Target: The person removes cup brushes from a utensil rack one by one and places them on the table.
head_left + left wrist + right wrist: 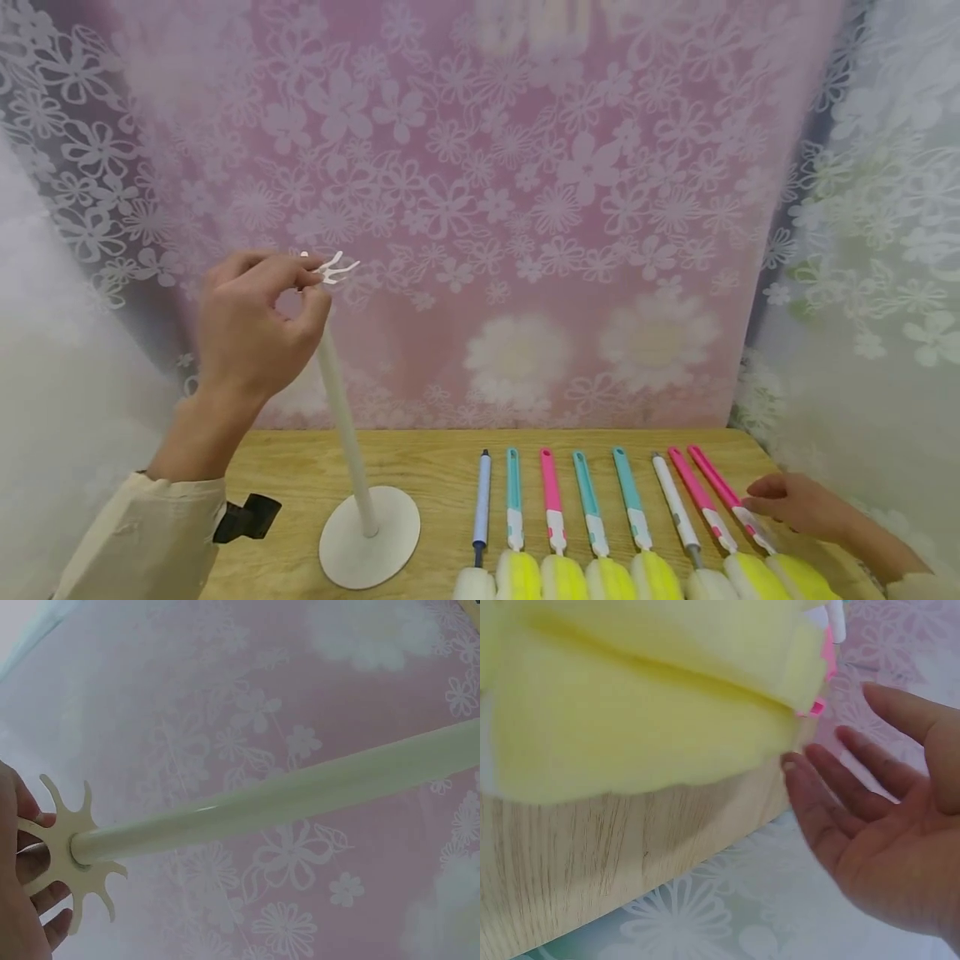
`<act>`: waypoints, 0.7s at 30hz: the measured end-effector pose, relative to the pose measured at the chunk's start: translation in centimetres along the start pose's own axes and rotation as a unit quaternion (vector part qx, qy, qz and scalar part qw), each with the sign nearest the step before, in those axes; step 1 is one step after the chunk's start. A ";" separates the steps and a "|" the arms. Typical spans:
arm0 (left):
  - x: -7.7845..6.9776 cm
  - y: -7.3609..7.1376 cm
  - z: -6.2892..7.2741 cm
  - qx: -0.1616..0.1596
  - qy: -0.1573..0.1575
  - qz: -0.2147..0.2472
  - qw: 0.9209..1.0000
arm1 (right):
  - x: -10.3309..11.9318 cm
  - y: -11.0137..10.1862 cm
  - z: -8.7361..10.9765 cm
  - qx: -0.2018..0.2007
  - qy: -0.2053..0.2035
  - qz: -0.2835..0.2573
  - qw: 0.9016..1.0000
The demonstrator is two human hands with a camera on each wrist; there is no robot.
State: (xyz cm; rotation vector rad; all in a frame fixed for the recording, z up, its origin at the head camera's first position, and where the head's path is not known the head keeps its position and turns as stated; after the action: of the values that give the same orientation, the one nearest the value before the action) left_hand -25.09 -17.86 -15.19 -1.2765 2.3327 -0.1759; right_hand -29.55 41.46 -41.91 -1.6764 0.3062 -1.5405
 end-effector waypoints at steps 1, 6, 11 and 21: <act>-0.1 0.0 0.0 0.004 0.004 -0.012 1.000 | 0.4 -0.2 0.0 -0.013 -0.005 0.021 1.000; -0.7 0.2 -0.3 0.027 0.017 -0.064 0.997 | 3.0 -0.4 0.3 -0.081 -0.048 0.083 0.992; -2.1 0.3 -0.3 0.004 0.044 -0.059 0.997 | 6.3 0.3 -0.1 -0.144 -0.078 0.136 0.977; -4.8 2.4 4.2 -0.071 0.162 0.035 0.984 | 10.0 1.6 -1.1 -0.211 -0.106 0.119 0.964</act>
State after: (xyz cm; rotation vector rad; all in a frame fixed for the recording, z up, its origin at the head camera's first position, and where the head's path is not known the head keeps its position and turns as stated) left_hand -22.78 -12.17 -18.04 -1.3108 2.7052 -0.2105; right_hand -27.81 33.37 -35.92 -2.0275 0.7349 -1.1577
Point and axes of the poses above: each hand's wrist, its own z-axis away from the middle knuckle, its own y-axis out of the palm, x = y × z, the point moved 3 cm from there along -z, towards the middle knuckle, and after that the axes turned 12 degrees about -y, right-handed, at the moved point
